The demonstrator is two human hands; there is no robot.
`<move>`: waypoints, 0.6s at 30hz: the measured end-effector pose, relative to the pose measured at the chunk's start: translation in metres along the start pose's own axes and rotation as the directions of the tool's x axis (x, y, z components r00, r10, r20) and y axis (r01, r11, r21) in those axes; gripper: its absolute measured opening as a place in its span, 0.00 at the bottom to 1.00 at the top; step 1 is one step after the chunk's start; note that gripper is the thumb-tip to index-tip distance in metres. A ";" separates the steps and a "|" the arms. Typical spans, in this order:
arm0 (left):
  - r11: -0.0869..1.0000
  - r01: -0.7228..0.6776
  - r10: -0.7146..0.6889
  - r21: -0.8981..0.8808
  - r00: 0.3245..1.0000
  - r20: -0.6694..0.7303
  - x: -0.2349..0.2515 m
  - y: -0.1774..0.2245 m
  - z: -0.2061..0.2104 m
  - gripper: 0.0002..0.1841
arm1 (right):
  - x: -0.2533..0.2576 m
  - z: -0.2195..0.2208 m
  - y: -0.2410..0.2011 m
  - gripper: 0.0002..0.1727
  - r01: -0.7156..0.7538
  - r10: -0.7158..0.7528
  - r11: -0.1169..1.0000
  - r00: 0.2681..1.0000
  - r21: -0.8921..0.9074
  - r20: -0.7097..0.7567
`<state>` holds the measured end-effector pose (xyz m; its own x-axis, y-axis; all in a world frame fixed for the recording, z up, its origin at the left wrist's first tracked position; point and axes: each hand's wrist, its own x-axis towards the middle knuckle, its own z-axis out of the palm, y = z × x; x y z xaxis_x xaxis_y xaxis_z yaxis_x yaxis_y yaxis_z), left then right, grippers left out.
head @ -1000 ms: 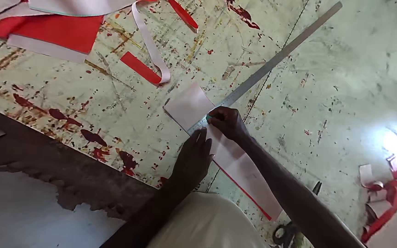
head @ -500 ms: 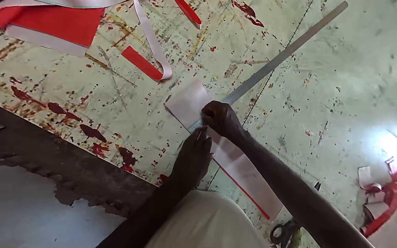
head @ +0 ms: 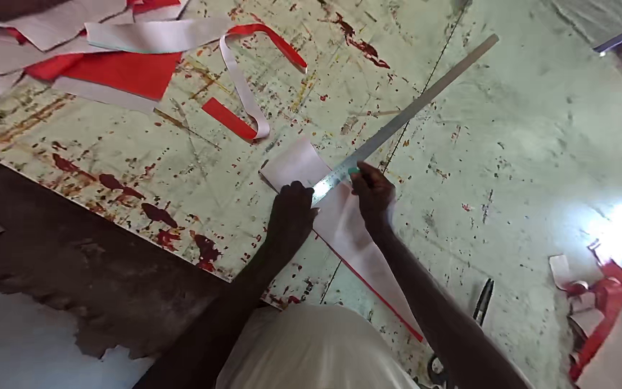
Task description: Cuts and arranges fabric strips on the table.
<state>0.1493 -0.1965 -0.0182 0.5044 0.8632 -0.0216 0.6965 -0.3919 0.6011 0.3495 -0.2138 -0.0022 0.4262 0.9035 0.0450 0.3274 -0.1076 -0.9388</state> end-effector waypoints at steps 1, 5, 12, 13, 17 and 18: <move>0.999 0.031 -0.031 0.012 0.999 0.027 0.005 0.002 -0.003 0.19 | -0.010 -0.011 -0.001 0.16 -0.073 0.074 0.996 0.997 0.057 -0.020; 0.988 0.141 -0.149 0.059 0.975 0.166 0.020 0.013 -0.008 0.14 | -0.045 -0.030 0.000 0.09 -0.249 0.269 0.931 0.962 0.268 -0.042; 0.962 0.274 -0.270 -0.008 0.951 0.150 0.029 0.014 -0.003 0.28 | -0.135 -0.133 0.029 0.19 -0.020 -0.062 0.940 0.972 -0.340 -0.229; 0.963 0.270 -0.269 0.013 0.951 0.150 0.031 0.013 -0.003 0.28 | -0.163 -0.159 0.042 0.19 -0.018 -0.128 0.878 0.954 -0.478 -0.271; 0.942 0.307 -0.329 0.135 0.925 0.191 0.045 0.020 -0.006 0.26 | -0.279 -0.231 0.106 0.19 -0.194 -0.150 0.681 0.907 -0.706 -0.394; 0.938 0.311 -0.339 0.154 0.917 0.210 0.048 0.021 -0.008 0.26 | -0.300 -0.238 0.117 0.18 -0.220 -0.130 0.658 0.908 -0.720 -0.397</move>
<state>0.1840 -0.1608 -0.0005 0.3336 0.8575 -0.3918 0.8890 -0.1477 0.4335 0.4611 -0.5960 -0.0445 0.6796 0.6700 0.2987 0.7285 -0.5686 -0.3822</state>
